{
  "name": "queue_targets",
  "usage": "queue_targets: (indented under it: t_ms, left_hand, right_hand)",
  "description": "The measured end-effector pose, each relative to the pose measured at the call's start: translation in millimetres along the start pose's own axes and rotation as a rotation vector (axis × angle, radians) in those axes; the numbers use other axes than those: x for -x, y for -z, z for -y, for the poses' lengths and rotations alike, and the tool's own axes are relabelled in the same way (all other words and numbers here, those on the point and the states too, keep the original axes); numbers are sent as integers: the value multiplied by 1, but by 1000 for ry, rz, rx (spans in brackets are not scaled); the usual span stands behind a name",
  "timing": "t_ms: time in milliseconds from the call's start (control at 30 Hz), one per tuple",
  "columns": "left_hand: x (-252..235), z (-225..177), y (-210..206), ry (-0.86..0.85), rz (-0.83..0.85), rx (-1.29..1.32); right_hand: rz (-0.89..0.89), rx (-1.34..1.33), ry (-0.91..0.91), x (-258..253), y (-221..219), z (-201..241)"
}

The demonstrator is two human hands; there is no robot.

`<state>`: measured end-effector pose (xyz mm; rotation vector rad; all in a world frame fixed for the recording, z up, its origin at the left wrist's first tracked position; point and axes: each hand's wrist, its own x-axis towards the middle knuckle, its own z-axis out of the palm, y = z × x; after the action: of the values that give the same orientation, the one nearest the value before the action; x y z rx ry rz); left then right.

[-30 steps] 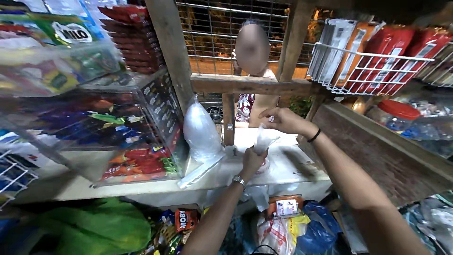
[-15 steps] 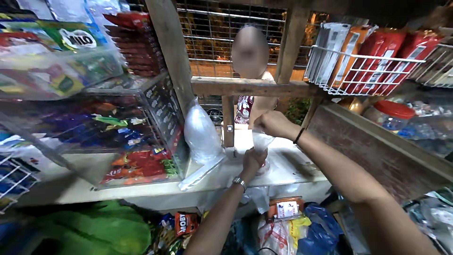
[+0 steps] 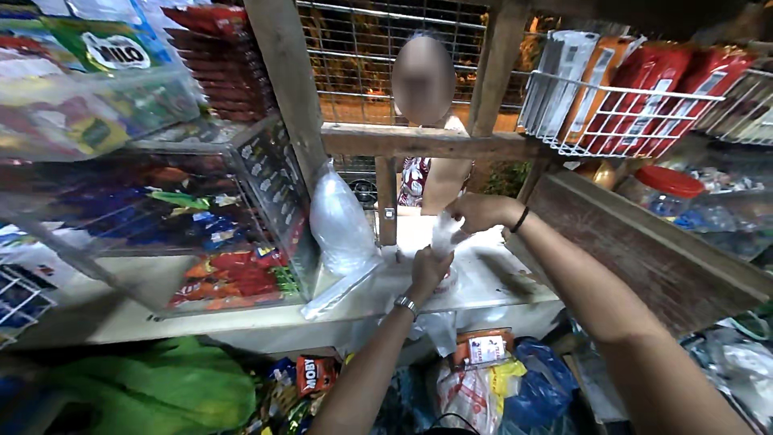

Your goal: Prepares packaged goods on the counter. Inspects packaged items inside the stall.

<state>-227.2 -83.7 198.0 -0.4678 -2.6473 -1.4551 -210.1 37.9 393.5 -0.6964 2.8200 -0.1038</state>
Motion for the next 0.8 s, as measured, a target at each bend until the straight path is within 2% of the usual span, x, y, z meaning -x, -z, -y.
queue_targets:
  t_ms: [67,167,433,600,733,800]
  left_hand:
    - [1,1,1,-5,2,13]
    - [2,1,0,-6,-1,23]
    - [2,-2,2,37,21,27]
    - [5,0,2,-72,14,-3]
    - [4,-2,3,6,28,39]
    - [4,-2,4,-27,1,89]
  right_hand:
    - [-54,17,7,-9,-8,-8]
    - [-124,-5,-85,-10,-10,-23]
    - [35,-241,13,19,5,-24]
    - [92,10,57,-7,-23,-11]
    - [-113,77,-18,-23,-32,-19]
    - [-193,76,-14,-20,-24,-16]
